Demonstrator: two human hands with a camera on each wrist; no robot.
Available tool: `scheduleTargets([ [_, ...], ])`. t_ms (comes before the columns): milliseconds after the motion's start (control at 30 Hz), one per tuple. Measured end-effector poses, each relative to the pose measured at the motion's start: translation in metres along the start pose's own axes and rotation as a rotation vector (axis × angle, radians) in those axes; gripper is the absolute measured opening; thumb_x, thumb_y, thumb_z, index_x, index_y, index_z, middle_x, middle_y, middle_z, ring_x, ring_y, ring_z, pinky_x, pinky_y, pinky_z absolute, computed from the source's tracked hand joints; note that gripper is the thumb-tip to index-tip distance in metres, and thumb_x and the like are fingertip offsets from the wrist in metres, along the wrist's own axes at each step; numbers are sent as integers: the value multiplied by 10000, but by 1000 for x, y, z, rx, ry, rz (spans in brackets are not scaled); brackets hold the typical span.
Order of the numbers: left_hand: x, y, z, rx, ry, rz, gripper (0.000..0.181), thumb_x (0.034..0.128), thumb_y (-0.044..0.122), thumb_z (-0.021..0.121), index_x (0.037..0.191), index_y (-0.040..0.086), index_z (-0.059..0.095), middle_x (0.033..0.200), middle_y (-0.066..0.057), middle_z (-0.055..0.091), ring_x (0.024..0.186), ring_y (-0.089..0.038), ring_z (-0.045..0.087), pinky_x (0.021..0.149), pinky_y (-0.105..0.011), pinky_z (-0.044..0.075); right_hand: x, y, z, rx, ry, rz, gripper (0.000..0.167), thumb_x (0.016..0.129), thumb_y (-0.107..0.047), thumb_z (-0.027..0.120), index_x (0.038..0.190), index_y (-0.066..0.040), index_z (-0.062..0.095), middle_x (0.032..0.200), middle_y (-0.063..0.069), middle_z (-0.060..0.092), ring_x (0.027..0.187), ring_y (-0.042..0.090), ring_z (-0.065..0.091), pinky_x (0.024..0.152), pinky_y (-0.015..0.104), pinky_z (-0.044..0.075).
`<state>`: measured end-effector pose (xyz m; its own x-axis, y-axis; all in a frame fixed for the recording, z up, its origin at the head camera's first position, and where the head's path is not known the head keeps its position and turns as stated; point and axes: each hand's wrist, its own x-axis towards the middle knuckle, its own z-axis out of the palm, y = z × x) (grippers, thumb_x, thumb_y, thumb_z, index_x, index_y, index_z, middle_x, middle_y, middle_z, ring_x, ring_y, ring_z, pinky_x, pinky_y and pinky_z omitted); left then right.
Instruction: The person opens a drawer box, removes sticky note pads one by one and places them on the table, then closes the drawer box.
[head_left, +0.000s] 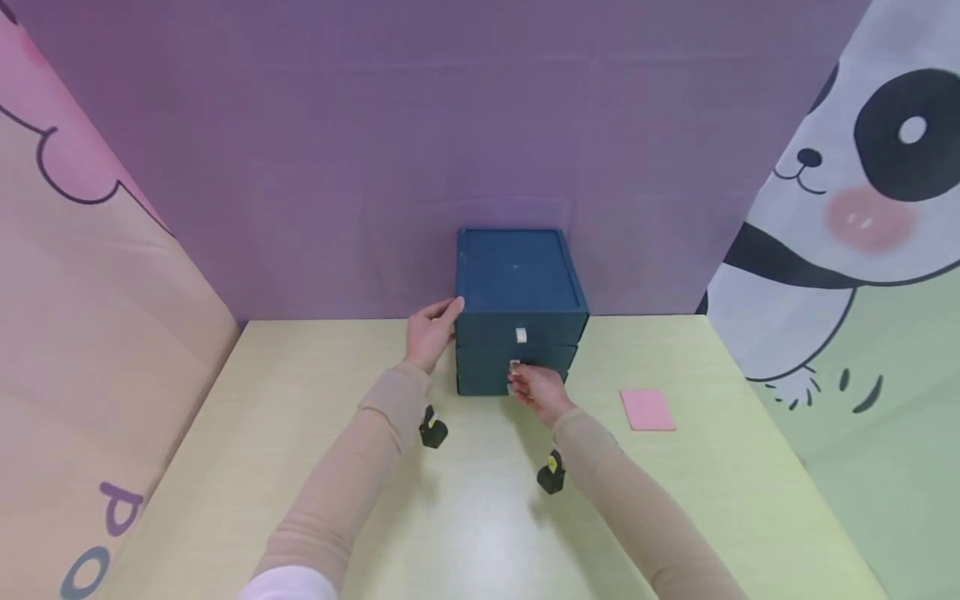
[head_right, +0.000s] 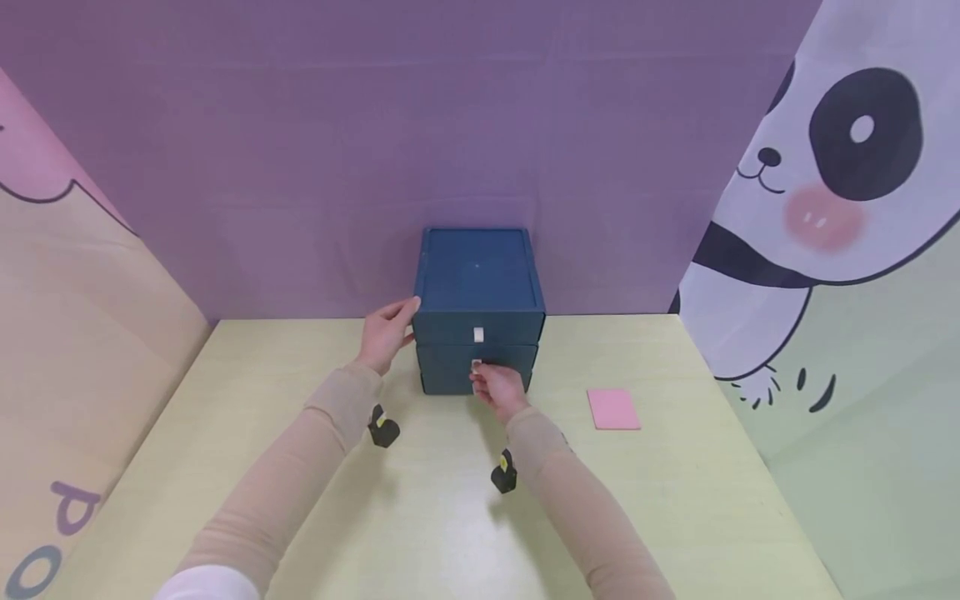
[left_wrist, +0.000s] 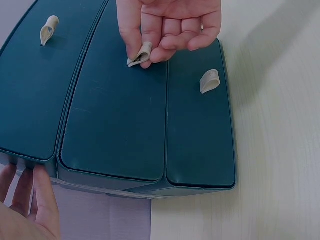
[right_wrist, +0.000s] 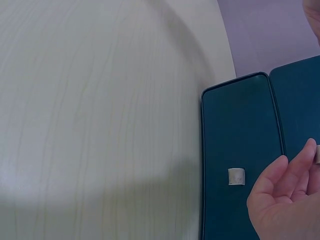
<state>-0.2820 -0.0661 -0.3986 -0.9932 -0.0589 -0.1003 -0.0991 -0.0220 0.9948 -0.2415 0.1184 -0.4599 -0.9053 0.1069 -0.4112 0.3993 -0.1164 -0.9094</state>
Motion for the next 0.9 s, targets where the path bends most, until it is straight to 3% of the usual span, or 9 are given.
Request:
scheduleTargets([
  [167,0,0,1,-6,3,-1,437,892,363,644,1245,107,629,1280,-68,576,1235,-208,501,934,-396,511,-2,0,-1,-14,-4,4,311,931,-147,569,1151,73,582,804,-2,616,761,123,573,863,328,493],
  [400,0,0,1,-7,2,-4,436,898,363,637,1254,110,623,1292,-66,567,1240,-209,494,946,-405,505,-5,2,-2,-12,-19,-13,289,931,-146,568,1114,78,582,773,-15,605,749,120,567,710,230,494],
  [900,-1,1,0,-5,-5,0,441,895,365,639,1250,105,625,1275,-76,579,1203,-213,521,948,-399,502,-7,6,-6,-32,-39,-17,330,924,-155,584,1153,83,580,753,-48,621,725,80,583,878,330,486],
])
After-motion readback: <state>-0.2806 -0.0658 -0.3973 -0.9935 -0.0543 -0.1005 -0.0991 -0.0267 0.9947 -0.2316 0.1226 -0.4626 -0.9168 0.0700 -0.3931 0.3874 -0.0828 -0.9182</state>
